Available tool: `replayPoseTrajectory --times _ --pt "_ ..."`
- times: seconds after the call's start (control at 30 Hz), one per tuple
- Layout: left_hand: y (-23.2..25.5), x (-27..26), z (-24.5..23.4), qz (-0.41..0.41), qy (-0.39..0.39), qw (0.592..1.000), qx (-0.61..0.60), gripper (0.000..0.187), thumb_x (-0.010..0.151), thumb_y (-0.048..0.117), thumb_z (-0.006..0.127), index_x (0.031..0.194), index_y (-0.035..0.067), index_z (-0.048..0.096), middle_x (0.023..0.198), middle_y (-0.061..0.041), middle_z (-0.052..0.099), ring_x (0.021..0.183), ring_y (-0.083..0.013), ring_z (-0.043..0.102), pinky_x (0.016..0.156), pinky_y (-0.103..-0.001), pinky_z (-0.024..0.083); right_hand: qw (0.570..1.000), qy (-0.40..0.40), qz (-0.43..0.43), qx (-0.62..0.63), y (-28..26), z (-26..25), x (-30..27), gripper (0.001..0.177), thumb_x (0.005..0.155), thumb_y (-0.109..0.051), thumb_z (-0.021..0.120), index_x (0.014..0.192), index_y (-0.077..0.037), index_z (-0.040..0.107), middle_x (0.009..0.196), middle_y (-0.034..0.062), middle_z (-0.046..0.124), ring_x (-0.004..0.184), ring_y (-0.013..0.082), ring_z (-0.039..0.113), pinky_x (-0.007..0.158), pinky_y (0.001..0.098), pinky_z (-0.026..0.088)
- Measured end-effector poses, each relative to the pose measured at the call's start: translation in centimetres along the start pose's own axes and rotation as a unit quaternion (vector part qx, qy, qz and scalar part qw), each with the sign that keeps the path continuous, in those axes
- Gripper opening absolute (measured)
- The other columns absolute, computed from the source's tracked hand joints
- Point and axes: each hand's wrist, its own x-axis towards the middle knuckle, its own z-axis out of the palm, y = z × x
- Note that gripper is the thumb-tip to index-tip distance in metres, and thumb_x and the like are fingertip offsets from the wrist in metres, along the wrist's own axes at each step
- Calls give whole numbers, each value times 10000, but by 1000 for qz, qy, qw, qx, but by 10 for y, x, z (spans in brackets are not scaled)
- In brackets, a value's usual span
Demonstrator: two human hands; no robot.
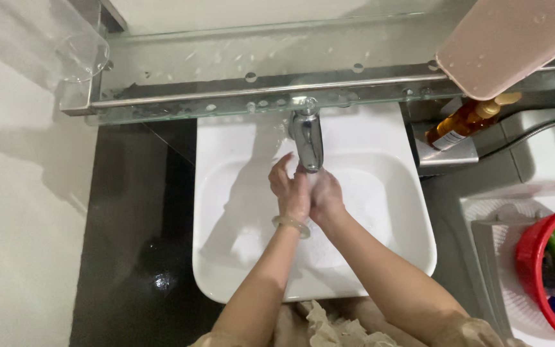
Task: The person washes their hands and rinses a plastic cup at the sink. They then remove a pink wall-mounted organizer, rinse it, and reattach it. Finally, they take various toiletries from a red basket and place them on the glass shelf and into the organizer.
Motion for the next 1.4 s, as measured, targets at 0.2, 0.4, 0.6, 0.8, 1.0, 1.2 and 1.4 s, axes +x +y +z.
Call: replayPoseTrajectory --times 0.2,0.4,0.6,0.8,1.0,1.2,1.4 --pt "19 1 -6 -422 -96 788 -438 407 943 437 502 1340 347 521 1270 10 634 1182 -209 594 1006 -393 470 875 18 -210 -436 6 -10 28 357 987 -305 547 1207 -33 617 1091 174 723 1012 292 679 914 417 542" --pt "-17 5 -1 -210 -255 821 -465 392 1064 429 557 1268 101 620 927 -34 675 692 -173 571 494 -305 412 588 59 -382 -711 -22 -19 18 398 836 -318 665 1155 -80 654 1172 206 664 1019 407 578 794 498 477" --pt "-57 20 5 -293 -35 826 -480 140 988 44 663 1111 111 650 949 -70 682 808 -170 686 691 -288 576 985 -11 -53 -162 -45 -17 -7 297 1087 -307 575 1017 -20 606 913 117 623 894 268 592 828 423 513" --pt "-50 16 -13 -423 -51 783 -454 212 1040 311 545 1062 129 649 977 -37 688 806 -157 664 685 -303 570 761 -188 -110 -611 -49 23 -63 347 946 -227 583 1113 69 652 1011 158 720 987 344 686 859 418 577" --pt "-67 16 30 -427 -182 758 -458 336 1023 469 437 1204 268 637 1137 38 689 992 -118 668 807 -302 595 979 -112 156 72 -73 23 -55 483 1058 -181 226 1319 176 419 1266 261 528 1183 395 592 1039 428 502" --pt "-26 20 41 -502 -166 720 -449 630 992 657 348 1273 154 602 1151 -20 682 1027 -187 659 833 -344 568 970 -182 127 95 -74 -3 -39 369 1174 -133 333 1407 132 440 1415 227 570 1289 311 561 1085 405 526" --pt "-19 13 23 -402 -147 698 -574 418 1049 460 424 1250 133 591 1174 -36 671 1135 -221 644 998 -403 548 969 -124 147 158 -64 2 -40 432 1077 -248 277 1276 86 464 1324 242 542 1234 369 565 1031 465 538"
